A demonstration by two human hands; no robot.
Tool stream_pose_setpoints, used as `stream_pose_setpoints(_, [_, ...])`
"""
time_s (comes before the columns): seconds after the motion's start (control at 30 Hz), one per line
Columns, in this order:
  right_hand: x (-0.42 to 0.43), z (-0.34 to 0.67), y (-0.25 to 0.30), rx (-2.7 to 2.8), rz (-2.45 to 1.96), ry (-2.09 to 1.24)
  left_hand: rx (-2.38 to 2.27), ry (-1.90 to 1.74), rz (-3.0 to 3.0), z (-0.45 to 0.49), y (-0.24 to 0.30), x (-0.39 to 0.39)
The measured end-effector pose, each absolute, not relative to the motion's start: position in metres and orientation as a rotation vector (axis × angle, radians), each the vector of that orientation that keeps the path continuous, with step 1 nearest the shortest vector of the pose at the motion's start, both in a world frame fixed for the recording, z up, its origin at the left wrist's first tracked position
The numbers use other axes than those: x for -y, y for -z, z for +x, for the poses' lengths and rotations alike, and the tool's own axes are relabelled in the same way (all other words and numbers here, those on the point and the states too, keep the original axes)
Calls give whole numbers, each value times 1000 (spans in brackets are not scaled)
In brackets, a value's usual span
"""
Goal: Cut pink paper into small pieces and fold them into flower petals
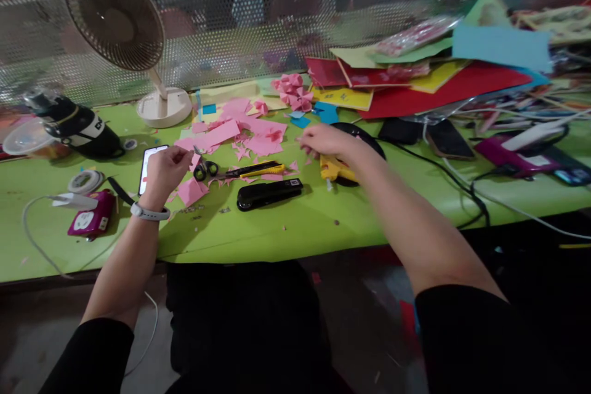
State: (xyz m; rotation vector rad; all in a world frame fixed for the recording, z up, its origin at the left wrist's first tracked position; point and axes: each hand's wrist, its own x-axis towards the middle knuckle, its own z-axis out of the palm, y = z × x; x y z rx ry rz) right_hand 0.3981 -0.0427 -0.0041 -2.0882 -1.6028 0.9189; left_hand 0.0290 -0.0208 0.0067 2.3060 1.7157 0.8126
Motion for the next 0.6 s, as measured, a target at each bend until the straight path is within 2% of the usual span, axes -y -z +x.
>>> stream_pose_setpoints(0.1, [31, 387, 5, 1525, -2099, -739, -1955, -607, 2297, 26, -12, 21])
stream_pose_setpoints(0.27, [13, 351, 19, 1789, -2197, -567, -2086, -263, 2275, 15, -11, 16])
stream_pose_setpoints(0.5, [23, 341, 11, 1961, -2217, -275, -1893, -410, 2335, 18, 7, 9])
stream_pose_setpoints(0.6, [40, 339, 6, 1969, -2115, -229, -1872, -352, 2344, 20, 15, 4])
